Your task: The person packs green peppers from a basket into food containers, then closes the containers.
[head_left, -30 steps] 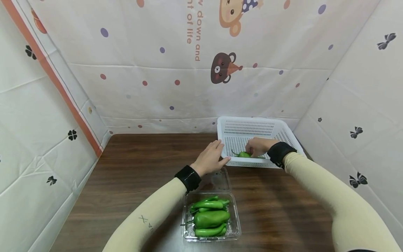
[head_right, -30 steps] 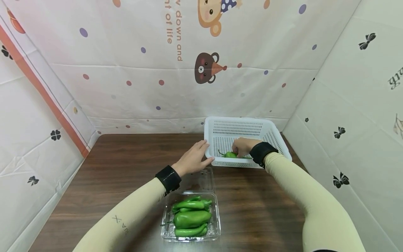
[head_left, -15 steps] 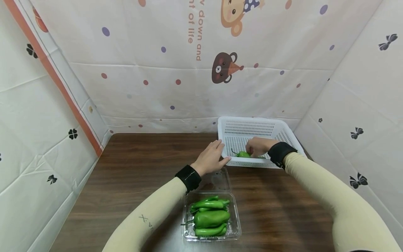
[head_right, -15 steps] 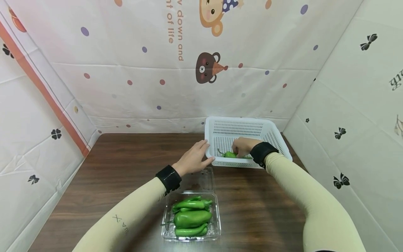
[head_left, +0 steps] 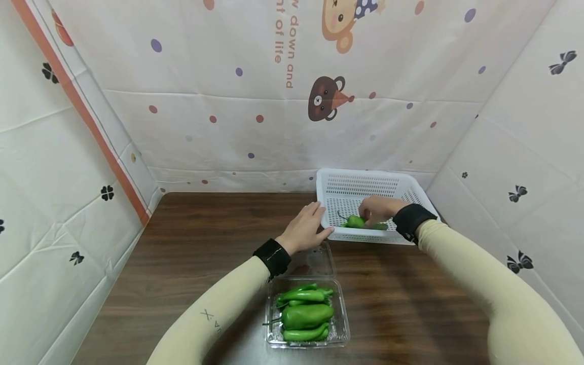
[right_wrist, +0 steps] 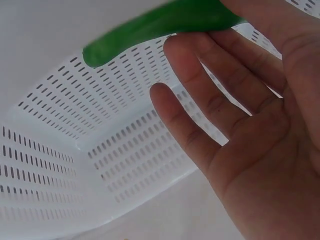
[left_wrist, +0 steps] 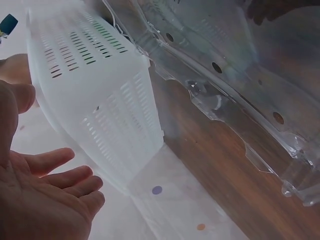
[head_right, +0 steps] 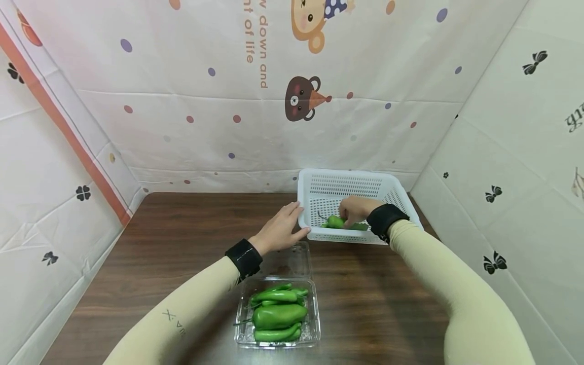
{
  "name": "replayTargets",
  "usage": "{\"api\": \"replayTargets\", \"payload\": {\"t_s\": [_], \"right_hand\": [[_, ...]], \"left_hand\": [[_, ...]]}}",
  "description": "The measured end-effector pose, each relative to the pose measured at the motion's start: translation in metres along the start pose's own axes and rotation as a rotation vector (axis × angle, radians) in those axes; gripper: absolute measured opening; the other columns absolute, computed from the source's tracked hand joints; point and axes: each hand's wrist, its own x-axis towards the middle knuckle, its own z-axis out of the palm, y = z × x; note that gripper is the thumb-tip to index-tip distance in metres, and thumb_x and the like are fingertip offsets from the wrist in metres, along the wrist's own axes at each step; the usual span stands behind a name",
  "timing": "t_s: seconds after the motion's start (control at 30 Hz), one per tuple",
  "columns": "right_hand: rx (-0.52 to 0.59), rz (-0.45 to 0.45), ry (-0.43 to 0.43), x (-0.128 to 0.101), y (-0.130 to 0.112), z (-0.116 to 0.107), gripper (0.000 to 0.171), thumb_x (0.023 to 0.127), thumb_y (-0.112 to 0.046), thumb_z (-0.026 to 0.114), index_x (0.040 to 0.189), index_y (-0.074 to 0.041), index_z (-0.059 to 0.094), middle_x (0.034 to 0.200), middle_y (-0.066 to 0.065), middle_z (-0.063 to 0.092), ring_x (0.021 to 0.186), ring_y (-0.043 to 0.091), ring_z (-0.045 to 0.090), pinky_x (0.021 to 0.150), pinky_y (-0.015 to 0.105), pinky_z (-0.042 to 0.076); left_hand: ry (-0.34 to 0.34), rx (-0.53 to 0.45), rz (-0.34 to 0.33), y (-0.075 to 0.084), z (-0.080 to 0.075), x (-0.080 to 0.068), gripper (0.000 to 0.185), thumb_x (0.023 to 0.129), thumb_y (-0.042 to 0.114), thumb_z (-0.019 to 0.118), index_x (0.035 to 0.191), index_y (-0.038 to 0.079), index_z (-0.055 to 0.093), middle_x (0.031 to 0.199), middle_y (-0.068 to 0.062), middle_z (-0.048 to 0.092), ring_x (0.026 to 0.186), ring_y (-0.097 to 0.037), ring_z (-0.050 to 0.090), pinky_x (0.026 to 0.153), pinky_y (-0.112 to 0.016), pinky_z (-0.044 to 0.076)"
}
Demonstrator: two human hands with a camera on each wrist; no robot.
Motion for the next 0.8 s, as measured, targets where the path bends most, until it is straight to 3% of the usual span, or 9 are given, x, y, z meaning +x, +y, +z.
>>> {"api": "replayTargets", "payload": {"t_s": [0.5,0.8], "right_hand": [[-0.007,-0.010,0.101,-0.015,-0.013,-0.017,0.007,0.085,-0.007,0.080,0.086,-0.008,0.073,0.082,-0.002,0.069,0.077,0.012,0.062,0.073,0.038,0.057],[-0.009,0.039,0.123,-0.023,-0.023,-0.023,0.008,0.085,-0.010,0.081,0.088,-0.011,0.074,0.082,-0.003,0.068,0.076,0.011,0.060,0.073,0.036,0.056]], "left_hand": [[0.000,-0.031,0.018,-0.005,-0.002,-0.004,0.072,0.106,0.040,0.057,0.157,-0.004,0.033,0.160,-0.025,0.035,0.152,-0.034,0.030,0.127,-0.042,0.022],[0.019,-0.045,0.007,-0.010,-0.002,-0.010,0.072,0.104,0.040,0.060,0.156,-0.003,0.034,0.160,-0.025,0.036,0.151,-0.034,0.032,0.126,-0.043,0.024]]}}
